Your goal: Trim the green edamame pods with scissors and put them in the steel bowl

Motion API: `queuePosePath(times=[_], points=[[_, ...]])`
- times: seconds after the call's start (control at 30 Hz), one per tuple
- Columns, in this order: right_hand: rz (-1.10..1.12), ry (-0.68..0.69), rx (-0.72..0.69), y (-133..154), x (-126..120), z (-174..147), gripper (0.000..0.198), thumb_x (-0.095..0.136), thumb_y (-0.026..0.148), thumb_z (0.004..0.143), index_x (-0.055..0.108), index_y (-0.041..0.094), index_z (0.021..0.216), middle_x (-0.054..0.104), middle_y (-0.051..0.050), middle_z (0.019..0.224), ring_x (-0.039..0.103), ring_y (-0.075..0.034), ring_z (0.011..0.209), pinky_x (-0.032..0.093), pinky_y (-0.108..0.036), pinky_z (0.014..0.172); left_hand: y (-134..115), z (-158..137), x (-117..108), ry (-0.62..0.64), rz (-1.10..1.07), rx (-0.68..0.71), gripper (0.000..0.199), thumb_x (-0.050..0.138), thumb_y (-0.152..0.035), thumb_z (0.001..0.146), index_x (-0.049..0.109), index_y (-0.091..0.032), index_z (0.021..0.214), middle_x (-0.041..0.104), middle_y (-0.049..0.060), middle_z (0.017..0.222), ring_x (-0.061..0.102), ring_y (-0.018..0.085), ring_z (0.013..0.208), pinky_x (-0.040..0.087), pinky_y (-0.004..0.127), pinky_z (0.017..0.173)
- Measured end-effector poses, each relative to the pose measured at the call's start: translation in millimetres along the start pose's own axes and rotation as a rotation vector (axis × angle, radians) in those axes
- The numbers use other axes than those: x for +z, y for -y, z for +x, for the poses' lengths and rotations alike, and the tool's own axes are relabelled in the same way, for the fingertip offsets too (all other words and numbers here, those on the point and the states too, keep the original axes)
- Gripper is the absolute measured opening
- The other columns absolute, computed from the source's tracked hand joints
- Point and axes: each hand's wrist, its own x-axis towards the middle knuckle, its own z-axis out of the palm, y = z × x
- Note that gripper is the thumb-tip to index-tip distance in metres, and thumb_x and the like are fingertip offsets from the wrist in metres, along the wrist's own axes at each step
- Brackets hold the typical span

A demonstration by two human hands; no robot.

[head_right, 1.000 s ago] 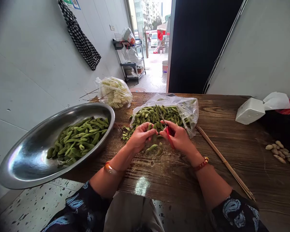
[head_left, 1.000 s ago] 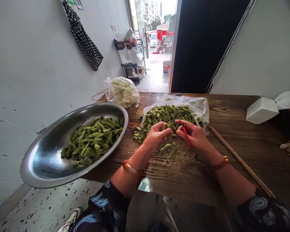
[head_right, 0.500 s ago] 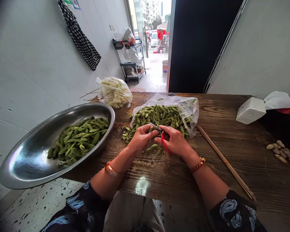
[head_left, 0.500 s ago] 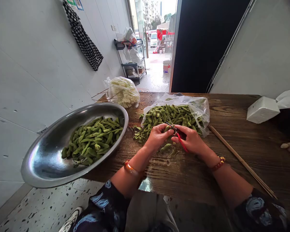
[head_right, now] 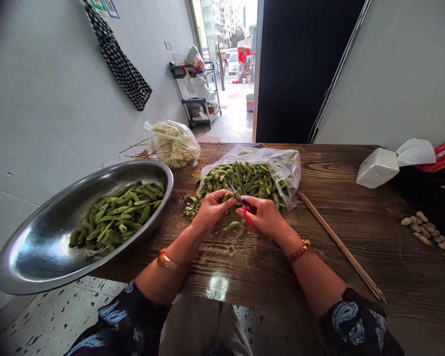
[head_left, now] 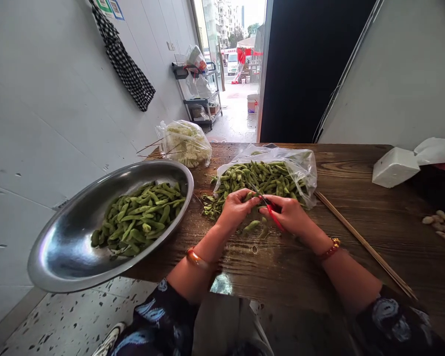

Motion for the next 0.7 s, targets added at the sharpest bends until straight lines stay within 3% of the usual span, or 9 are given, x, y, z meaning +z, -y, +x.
queuePosePath(times=[0.2,0.43,0.7], points=[[0.013,0.000,0.018,0.5,-1.3,0.1,0.046,0.061,0.047,0.081,0.069,0.016,0.114,0.061,0.001,0.065,0.048,-0.012,0.057,0.038,-0.024,0.055,3.8,1.2,-1.3,-0.007,-0.027,-0.016,0.032,0.076,-0.040,0.068,0.061,-0.013,0.075,0.050,-0.005,0.053,0.041,0.005,0.045,0.030,0.018,0.044],[0.010,-0.108,0.054,-0.4,-5.7,2.7,0.054,0.061,0.054,0.080,0.067,0.014,0.116,0.057,0.001,0.063,0.045,-0.012,0.056,0.039,-0.025,0.054,2.4,7.1,-6.2,-0.113,-0.427,-0.116,0.032,0.078,-0.029,0.066,0.053,-0.015,0.078,0.057,-0.004,0.058,0.052,0.006,0.049,0.042,0.018,0.050],[-0.035,-0.067,0.034,-2.7,0.3,0.5,0.056,0.061,0.053,0.080,0.064,0.013,0.120,0.061,-0.001,0.071,0.050,-0.013,0.060,0.043,-0.026,0.059,0.5,6.4,-4.7,-0.108,-0.571,-0.164,0.031,0.078,-0.021,0.067,0.052,-0.014,0.081,0.061,-0.002,0.059,0.057,0.006,0.051,0.045,0.015,0.053]])
